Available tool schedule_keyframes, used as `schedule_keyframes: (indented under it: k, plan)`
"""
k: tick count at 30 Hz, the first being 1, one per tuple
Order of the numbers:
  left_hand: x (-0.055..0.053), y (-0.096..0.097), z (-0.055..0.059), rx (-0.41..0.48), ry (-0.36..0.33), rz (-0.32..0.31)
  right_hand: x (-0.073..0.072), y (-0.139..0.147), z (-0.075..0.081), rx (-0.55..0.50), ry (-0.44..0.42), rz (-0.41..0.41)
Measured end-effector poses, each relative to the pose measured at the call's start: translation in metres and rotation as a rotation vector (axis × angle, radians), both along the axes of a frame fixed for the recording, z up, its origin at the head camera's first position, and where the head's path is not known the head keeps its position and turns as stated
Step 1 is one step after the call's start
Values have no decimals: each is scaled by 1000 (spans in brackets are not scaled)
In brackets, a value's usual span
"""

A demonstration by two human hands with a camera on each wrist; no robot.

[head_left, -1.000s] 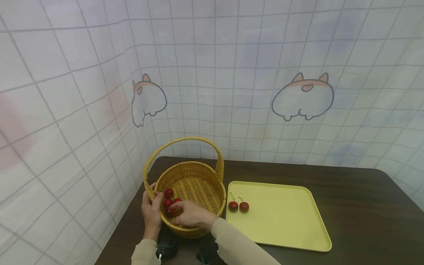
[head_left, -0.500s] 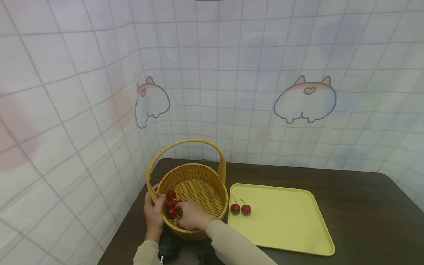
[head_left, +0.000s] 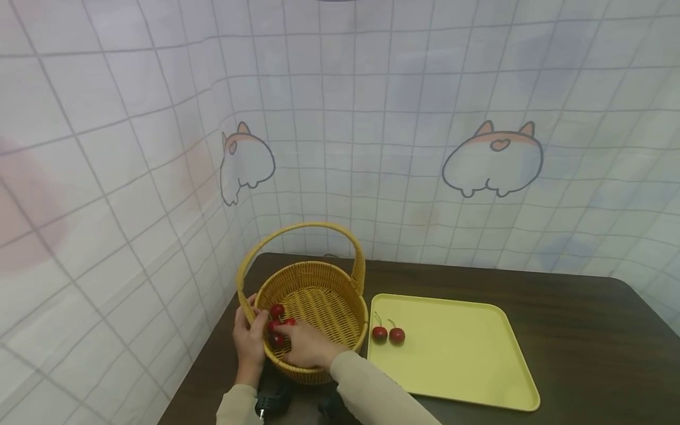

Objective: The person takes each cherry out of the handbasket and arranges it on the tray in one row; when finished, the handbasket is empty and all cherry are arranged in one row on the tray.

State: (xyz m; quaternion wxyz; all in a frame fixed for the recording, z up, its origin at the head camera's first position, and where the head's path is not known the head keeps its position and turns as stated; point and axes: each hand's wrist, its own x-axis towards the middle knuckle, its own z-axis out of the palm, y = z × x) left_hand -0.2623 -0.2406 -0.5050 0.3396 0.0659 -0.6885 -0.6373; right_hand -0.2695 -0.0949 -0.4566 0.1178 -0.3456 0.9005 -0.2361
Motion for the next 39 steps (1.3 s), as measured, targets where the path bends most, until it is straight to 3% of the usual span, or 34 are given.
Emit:
schedule_keyframes:
  k: [7,14,24,28,34,39]
  plan:
    - [1,-1,-2,16,-12,-27,2,0,0,-51,-12,-16]
    - [0,2,-4,19,-15,-22,4,1,0,50,40,-23]
    - [1,2,-2,4,-29,-22,2,9,1,-54,9,9]
    - [6,3,6,21,-44,-37,6,18,10,-71,-5,27]
    - [17,7,25,12,-50,-45,14,37,21,-187,-9,1]
    - [10,4,14,34,-52,-48,20,51,19,-363,3,-47]
